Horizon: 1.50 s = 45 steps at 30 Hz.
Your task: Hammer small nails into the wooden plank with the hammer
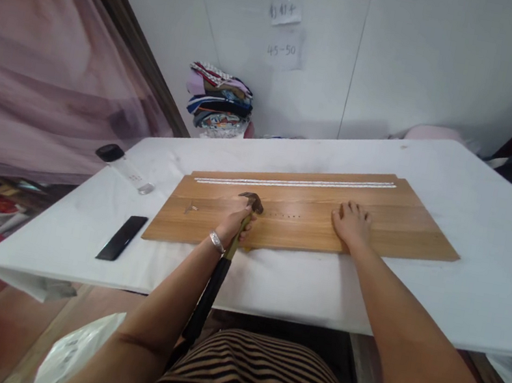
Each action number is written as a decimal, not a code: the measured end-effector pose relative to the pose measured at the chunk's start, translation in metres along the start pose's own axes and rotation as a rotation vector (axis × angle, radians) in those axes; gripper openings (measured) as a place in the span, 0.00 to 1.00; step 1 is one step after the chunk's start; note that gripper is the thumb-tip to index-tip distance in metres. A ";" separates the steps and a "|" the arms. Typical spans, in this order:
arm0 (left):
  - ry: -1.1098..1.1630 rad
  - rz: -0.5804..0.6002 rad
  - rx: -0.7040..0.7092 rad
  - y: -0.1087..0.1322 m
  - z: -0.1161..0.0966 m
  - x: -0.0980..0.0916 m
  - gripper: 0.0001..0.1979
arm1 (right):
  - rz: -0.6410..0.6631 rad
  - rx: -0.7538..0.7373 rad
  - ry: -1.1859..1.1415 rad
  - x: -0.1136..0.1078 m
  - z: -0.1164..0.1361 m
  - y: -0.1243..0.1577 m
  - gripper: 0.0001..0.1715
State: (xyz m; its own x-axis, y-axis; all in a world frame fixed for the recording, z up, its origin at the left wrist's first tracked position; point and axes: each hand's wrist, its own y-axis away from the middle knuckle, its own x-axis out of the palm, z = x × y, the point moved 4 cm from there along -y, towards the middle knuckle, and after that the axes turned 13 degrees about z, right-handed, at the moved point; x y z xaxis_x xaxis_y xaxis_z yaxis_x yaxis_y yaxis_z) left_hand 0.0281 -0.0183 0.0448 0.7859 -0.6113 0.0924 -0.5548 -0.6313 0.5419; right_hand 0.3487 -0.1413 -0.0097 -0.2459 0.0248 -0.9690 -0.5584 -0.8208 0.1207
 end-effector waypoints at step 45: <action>-0.051 -0.003 -0.002 -0.003 -0.003 0.000 0.19 | 0.006 0.005 -0.032 0.000 -0.001 0.000 0.29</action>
State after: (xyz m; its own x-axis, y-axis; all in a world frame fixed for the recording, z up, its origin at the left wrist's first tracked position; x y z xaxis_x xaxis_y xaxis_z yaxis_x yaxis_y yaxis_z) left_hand 0.0303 -0.0149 0.0461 0.7726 -0.6331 0.0484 -0.5519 -0.6320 0.5440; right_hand 0.3495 -0.1418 -0.0100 -0.2743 0.0379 -0.9609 -0.5605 -0.8183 0.1277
